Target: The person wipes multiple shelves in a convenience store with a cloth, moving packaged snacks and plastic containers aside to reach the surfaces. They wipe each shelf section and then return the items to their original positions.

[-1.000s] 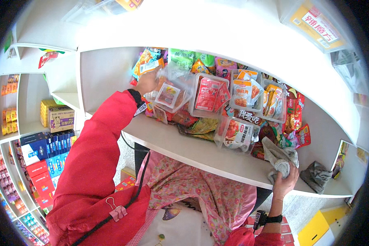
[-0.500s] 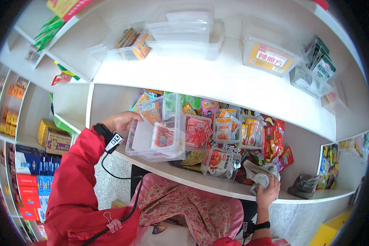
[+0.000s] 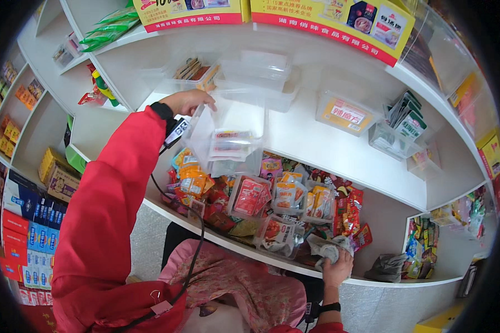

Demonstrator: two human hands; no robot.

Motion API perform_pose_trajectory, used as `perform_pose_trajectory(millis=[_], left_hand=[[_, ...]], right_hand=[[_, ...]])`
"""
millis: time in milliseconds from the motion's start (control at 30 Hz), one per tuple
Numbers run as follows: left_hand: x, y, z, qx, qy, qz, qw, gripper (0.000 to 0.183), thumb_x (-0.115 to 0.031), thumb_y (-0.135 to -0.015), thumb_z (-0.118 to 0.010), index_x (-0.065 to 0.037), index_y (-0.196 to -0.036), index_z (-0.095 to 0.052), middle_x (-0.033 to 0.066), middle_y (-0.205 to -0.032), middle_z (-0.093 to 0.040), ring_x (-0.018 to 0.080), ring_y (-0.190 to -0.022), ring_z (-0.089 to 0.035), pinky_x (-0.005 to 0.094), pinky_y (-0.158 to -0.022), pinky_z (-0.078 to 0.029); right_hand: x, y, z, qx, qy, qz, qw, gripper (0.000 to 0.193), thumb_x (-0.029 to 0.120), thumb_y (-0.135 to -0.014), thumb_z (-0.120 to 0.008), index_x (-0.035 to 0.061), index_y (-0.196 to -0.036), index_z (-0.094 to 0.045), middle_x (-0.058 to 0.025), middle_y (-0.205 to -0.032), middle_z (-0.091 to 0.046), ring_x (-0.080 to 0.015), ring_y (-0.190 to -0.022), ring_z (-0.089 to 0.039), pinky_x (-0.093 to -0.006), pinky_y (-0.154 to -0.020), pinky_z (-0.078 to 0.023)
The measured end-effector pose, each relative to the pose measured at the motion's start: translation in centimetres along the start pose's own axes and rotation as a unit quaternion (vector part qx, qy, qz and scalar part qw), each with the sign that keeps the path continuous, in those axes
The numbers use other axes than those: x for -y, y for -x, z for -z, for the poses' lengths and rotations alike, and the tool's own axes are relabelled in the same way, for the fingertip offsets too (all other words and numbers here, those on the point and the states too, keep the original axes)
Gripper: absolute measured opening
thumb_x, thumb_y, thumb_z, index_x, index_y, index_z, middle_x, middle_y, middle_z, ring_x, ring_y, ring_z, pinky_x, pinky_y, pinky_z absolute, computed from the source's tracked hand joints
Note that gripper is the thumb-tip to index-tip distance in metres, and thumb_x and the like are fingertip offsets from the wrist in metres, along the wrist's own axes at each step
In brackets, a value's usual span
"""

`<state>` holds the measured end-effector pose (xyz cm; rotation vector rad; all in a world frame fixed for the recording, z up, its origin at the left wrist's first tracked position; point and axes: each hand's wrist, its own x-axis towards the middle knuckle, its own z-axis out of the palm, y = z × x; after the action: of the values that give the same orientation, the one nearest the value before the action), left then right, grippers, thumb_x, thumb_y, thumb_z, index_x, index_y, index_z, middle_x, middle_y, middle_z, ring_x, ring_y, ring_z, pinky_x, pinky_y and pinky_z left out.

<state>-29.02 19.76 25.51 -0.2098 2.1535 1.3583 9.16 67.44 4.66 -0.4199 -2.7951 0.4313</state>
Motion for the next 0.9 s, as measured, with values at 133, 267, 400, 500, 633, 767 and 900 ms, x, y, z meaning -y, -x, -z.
perform_pose_trajectory(millis=[133, 267, 400, 500, 633, 767, 900], left_hand=[[-1.8, -2.0, -0.4, -0.010, -0.068, -0.155, 0.986, 0.020, -0.024, -0.084, -0.059, -0.006, -0.075, -0.057, -0.0026, -0.060, -0.045, 0.0067, -0.044, -0.034, 0.0225, -0.039, -0.023], [-2.9, -4.1, -0.6, -0.043, -0.150, -0.166, 0.974, 0.029, -0.030, -0.087, -0.056, -0.004, -0.074, -0.056, -0.0015, -0.061, -0.045, 0.0088, -0.049, -0.037, 0.0263, -0.041, -0.027], [-4.2, -5.7, -0.5, -0.052, -0.159, -0.182, 0.969, 0.029, -0.029, -0.083, -0.061, -0.001, -0.076, -0.058, 0.0005, -0.063, -0.048, 0.0116, -0.053, -0.042, 0.0287, -0.047, -0.032], [-4.4, -5.8, -0.3, -0.037, -0.125, -0.187, 0.974, 0.030, -0.029, -0.078, -0.069, 0.000, -0.082, -0.062, 0.0035, -0.069, -0.054, 0.0129, -0.058, -0.044, 0.0284, -0.052, -0.034], [-4.7, -4.1, 0.2, -0.028, -0.065, -0.151, 0.986, 0.049, -0.039, -0.080, -0.069, 0.003, -0.102, -0.059, 0.0099, -0.095, -0.059, 0.0176, -0.086, -0.054, 0.0283, -0.072, -0.043], [-3.8, 1.9, 0.3, -0.049, -0.048, -0.275, 0.959, 0.063, -0.041, -0.080, -0.069, 0.001, -0.123, -0.048, 0.0138, -0.124, -0.051, 0.0257, -0.114, -0.051, 0.0356, -0.099, -0.040], [1.7, 9.0, -5.9, -0.260, -0.337, -0.566, 0.706, 0.069, -0.034, -0.070, -0.077, -0.006, -0.126, -0.048, 0.0138, -0.122, -0.054, 0.0282, -0.112, -0.053, 0.0389, -0.101, -0.039]], right_hand=[[0.2, 0.0, -0.1, 0.001, 0.003, -0.020, 1.000, 0.049, 0.014, -0.060, -0.068, 0.0096, -0.108, -0.060, -0.0130, -0.107, -0.056, -0.0357, -0.105, -0.049, -0.0460, -0.091, -0.039], [0.1, 0.0, -0.1, 0.002, 0.009, -0.012, 1.000, 0.049, 0.013, -0.060, -0.067, 0.0099, -0.108, -0.060, -0.0125, -0.106, -0.056, -0.0355, -0.105, -0.049, -0.0456, -0.091, -0.039], [0.2, -0.1, 0.0, 0.000, -0.006, 0.006, 1.000, 0.048, 0.014, -0.061, -0.067, 0.0097, -0.108, -0.059, -0.0123, -0.107, -0.057, -0.0356, -0.104, -0.049, -0.0455, -0.091, -0.039], [0.2, -0.1, 0.1, 0.005, -0.002, 0.000, 1.000, 0.047, 0.014, -0.062, -0.066, 0.0095, -0.108, -0.059, -0.0126, -0.108, -0.057, -0.0359, -0.104, -0.050, -0.0456, -0.091, -0.039], [0.2, -0.1, 0.1, -0.011, 0.010, 0.005, 1.000, 0.047, 0.014, -0.062, -0.067, 0.0087, -0.107, -0.059, -0.0133, -0.108, -0.057, -0.0363, -0.104, -0.050, -0.0457, -0.091, -0.039], [0.1, -0.1, 0.1, 0.000, 0.023, 0.008, 1.000, 0.048, 0.013, -0.061, -0.067, 0.0080, -0.108, -0.058, -0.0141, -0.107, -0.056, -0.0361, -0.102, -0.050, -0.0458, -0.089, -0.040], [0.1, -0.3, -0.1, 0.000, 0.005, 0.007, 1.000, 0.047, 0.012, -0.061, -0.067, 0.0085, -0.107, -0.058, -0.0129, -0.107, -0.057, -0.0355, -0.102, -0.050, -0.0456, -0.089, -0.040]])
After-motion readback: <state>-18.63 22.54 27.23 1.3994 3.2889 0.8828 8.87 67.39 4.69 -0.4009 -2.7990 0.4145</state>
